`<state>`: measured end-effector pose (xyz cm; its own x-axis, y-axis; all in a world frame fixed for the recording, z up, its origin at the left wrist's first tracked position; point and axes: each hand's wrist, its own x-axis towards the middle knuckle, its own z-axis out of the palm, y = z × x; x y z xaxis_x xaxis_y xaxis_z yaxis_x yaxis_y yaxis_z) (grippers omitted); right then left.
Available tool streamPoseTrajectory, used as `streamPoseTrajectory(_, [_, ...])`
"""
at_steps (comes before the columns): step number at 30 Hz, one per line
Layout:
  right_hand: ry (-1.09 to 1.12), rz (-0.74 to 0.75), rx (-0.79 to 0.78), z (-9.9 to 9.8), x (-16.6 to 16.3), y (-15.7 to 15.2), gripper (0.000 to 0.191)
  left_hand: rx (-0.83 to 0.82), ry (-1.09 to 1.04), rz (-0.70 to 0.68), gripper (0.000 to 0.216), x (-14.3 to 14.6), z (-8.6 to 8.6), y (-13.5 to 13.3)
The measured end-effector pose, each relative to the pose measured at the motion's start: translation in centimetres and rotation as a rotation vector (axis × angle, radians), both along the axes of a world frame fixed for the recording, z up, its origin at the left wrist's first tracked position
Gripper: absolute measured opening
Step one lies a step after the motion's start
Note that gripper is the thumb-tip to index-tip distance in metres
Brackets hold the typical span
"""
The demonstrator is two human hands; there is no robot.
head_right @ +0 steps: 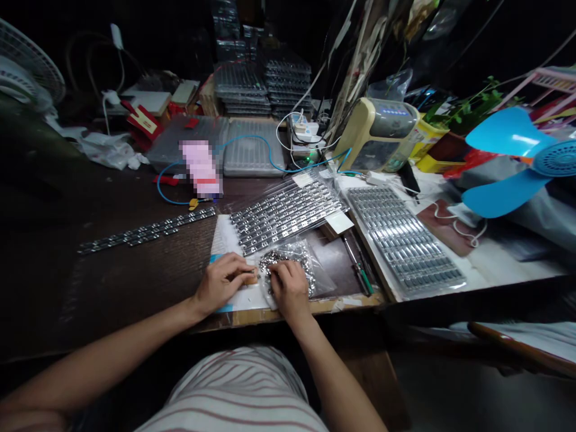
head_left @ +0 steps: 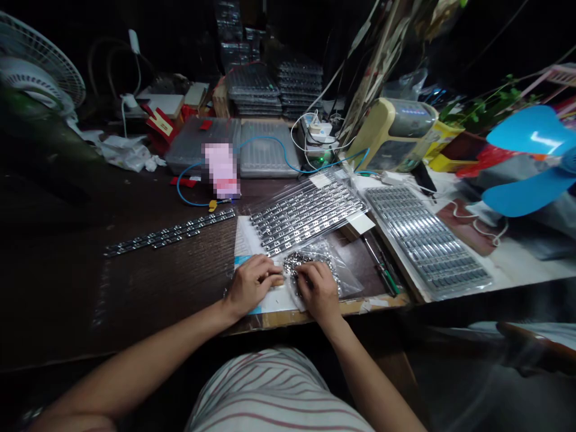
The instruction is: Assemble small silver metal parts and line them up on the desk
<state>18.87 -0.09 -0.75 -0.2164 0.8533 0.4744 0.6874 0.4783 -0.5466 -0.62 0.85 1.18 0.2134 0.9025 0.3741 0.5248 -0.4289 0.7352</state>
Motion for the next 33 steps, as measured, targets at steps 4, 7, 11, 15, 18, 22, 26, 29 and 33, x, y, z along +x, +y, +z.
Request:
streamPoseTrajectory(4, [0.119,0.067,-0.023,0.3,0.0,0.1,0.011,0.034,0.084,0.300,0.014,-4.5,1.4,4.1])
streamPoseTrajectory(7, [0.067,0.108,-0.060,0.6,-1.0,0.1,0.008,0.040,0.328,0.507,0.011,-9.1,1.2,6.7])
streamPoseTrajectory(11, [-0.066,0.097,-0.074,0.8,-3.0,0.2,0.008,-0.010,0.512,0.626,0.016,-13.4,0.0,6.7])
streamPoseTrajectory(15, [-0.113,0.091,-0.081,0.7,-4.0,0.4,0.008,-0.009,0.573,0.687,0.021,-15.0,-0.3,5.2])
streamPoseTrajectory(18, [-0.133,0.096,-0.077,0.4,-4.3,0.5,0.009,0.034,0.558,0.630,0.023,-13.7,0.3,5.9])
streamPoseTrajectory(22, [-0.186,0.094,-0.043,0.4,-4.3,0.3,0.009,0.049,0.494,0.375,0.021,-9.0,0.9,9.6])
streamPoseTrajectory(26, [-0.253,0.036,0.004,1.2,-2.5,0.1,0.021,0.025,0.508,0.312,0.015,-5.2,0.9,12.6])
streamPoseTrajectory(29, [-0.339,-0.064,0.035,1.6,-0.1,0.0,0.025,-0.008,0.458,0.334,0.015,-5.1,1.0,12.8])
streamPoseTrajectory(33, [-0.405,-0.077,0.041,1.2,1.4,0.2,0.014,-0.113,0.165,0.305,0.020,-6.5,1.5,10.4])
